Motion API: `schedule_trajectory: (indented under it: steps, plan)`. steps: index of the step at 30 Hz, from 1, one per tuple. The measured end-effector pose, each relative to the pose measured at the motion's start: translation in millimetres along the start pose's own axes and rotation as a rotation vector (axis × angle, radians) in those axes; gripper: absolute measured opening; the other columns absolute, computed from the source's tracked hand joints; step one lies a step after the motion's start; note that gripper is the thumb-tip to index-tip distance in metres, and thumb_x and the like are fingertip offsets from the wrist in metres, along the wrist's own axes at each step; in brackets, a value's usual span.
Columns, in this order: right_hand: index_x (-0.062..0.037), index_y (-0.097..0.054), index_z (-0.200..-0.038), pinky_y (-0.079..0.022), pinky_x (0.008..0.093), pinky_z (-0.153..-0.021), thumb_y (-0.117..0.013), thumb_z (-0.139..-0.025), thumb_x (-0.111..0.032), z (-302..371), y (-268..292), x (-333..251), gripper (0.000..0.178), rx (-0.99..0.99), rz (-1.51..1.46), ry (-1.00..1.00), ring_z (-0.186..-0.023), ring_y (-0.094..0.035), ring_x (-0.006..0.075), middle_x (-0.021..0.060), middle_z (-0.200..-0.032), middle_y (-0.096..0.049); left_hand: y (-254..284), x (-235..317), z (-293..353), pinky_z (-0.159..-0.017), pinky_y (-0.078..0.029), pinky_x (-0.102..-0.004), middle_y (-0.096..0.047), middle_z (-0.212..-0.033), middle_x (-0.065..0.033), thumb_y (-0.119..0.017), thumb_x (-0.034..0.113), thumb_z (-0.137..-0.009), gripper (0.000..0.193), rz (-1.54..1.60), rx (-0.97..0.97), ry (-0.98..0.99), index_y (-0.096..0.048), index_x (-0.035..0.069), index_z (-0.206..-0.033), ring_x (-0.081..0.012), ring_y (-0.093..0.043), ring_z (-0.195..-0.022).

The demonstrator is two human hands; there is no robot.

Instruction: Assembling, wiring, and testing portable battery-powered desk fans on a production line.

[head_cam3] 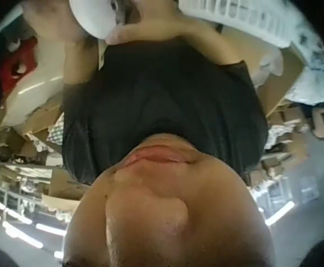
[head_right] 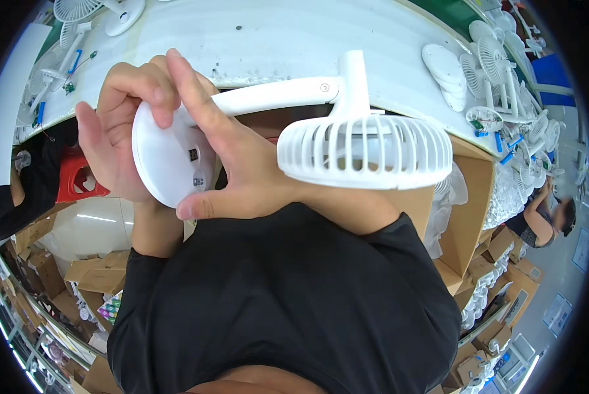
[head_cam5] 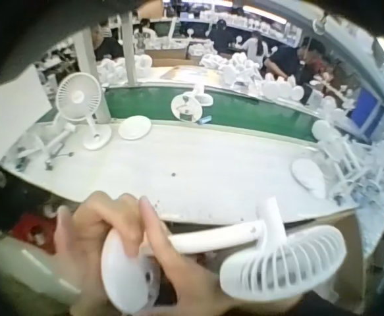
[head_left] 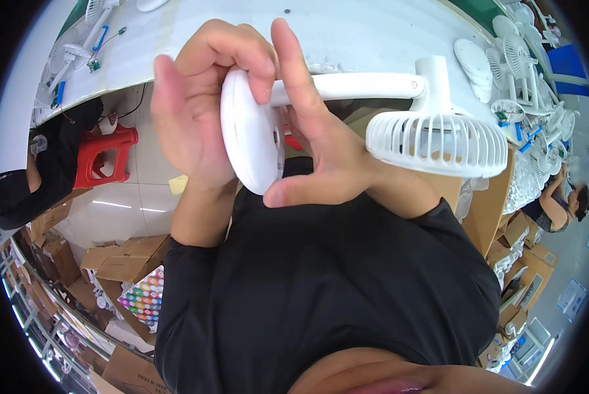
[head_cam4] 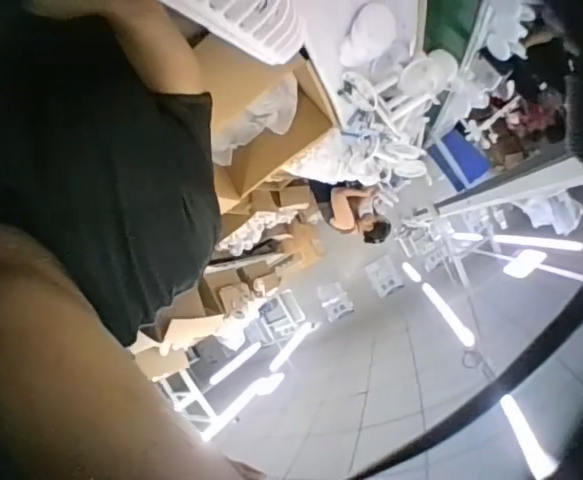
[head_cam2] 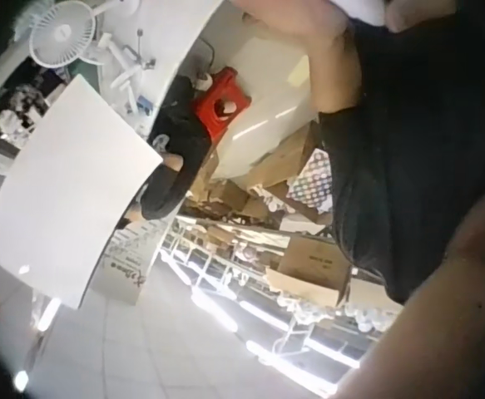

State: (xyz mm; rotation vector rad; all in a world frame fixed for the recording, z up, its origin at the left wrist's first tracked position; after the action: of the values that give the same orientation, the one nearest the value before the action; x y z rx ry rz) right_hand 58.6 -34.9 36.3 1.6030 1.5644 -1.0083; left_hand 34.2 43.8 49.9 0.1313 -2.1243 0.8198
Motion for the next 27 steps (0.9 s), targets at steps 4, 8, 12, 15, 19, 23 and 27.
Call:
schedule_trajectory:
  steps: [4, 8, 12, 15, 19, 23, 27]
  plan:
    - [-0.0020, 0.004, -0.154, -0.012, 0.0500, -0.116, -0.074, -0.082, -0.034, -0.6, -4.4, 9.9, 0.110, -0.014, -0.058, -0.103, -0.147, -0.006, 0.0399, 0.0270, -0.159, -0.001, -6.6, 9.6, 0.2, -0.068, -0.038, -0.0268, -0.052, -0.066, -0.0059, -0.021, 0.047, -0.101, 0.058, -0.134, -0.109, -0.091, -0.057, 0.004, -0.086, -0.0136, -0.042, -0.064]
    - [-0.0015, 0.004, -0.154, -0.013, 0.0519, -0.116, -0.073, -0.083, -0.037, 3.4, -3.7, 9.5, 0.111, -0.023, 0.019, -0.080, -0.147, -0.004, 0.0417, 0.0284, -0.158, 0.001, -6.3, 9.7, 6.7, -0.068, -0.040, -0.0269, -0.052, -0.066, -0.0061, -0.021, 0.048, -0.102, 0.058, -0.192, 0.028, -0.102, -0.057, 0.003, -0.092, -0.0145, -0.045, -0.064]
    - [-0.0038, 0.002, -0.155, -0.014, 0.0530, -0.115, -0.073, -0.082, -0.034, 10.6, 0.1, 2.4, 0.109, -0.009, 0.250, 0.043, -0.147, -0.002, 0.0441, 0.0300, -0.157, 0.004, -2.8, 12.9, -1.2, -0.064, -0.041, -0.0267, -0.051, -0.064, -0.0056, -0.023, 0.047, -0.102, 0.057, -0.154, 0.124, -0.123, -0.057, 0.002, -0.096, -0.0154, -0.047, -0.063]
    - [-0.0062, 0.001, -0.155, -0.014, 0.0536, -0.115, -0.073, -0.081, -0.031, 21.5, -9.6, 1.3, 0.107, -0.085, 0.269, 0.113, -0.146, -0.001, 0.0457, 0.0310, -0.157, 0.006, -16.0, 10.4, -9.5, -0.058, -0.040, -0.0261, -0.051, -0.062, -0.0050, -0.026, 0.046, -0.103, 0.054, -0.045, -0.085, -0.077, -0.056, 0.001, -0.099, -0.0163, -0.049, -0.060]
    - [-0.0093, -0.001, -0.156, -0.015, 0.0544, -0.115, -0.073, -0.080, -0.026, 33.2, -17.9, 0.1, 0.106, -0.097, 0.330, 0.179, -0.145, 0.000, 0.0480, 0.0324, -0.155, 0.008, -18.1, 5.2, -6.2, -0.055, -0.039, -0.0259, -0.050, -0.060, -0.0043, -0.029, 0.044, -0.103, 0.051, 0.000, -0.171, -0.090, -0.056, 0.001, -0.097, -0.0159, -0.046, -0.056]
    - [-0.0119, -0.007, -0.156, -0.019, 0.0532, -0.114, -0.072, -0.079, -0.020, 30.7, -13.0, 5.4, 0.101, 0.020, 0.308, 0.035, -0.144, -0.005, 0.0486, 0.0329, -0.155, 0.004, -23.4, 2.9, 2.4, -0.054, -0.038, -0.0254, -0.050, -0.061, -0.0047, -0.032, 0.038, -0.102, 0.045, 0.067, -0.230, -0.150, -0.055, 0.001, -0.093, -0.0156, -0.046, -0.058]
    - [-0.0098, -0.022, -0.153, -0.032, 0.0458, -0.106, -0.069, -0.077, -0.011, 17.4, 20.1, 10.8, 0.089, 0.172, 0.491, -0.068, -0.133, -0.029, 0.0421, 0.0291, -0.149, -0.022, -3.5, -19.3, -14.8, -0.059, -0.038, -0.0253, -0.053, -0.067, -0.0065, -0.038, 0.025, -0.099, 0.030, -0.053, -0.049, -0.137, -0.055, 0.002, -0.089, -0.0166, -0.048, -0.064]
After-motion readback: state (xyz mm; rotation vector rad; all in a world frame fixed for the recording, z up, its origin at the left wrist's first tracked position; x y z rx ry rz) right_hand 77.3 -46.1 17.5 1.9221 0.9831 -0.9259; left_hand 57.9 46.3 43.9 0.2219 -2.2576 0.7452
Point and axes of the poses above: each hand's wrist, its own z-axis away from the middle knuckle, its own y-axis out of the back of the hand, x = y × z, the point moved 10 cm from there along -z, towards the middle knuckle
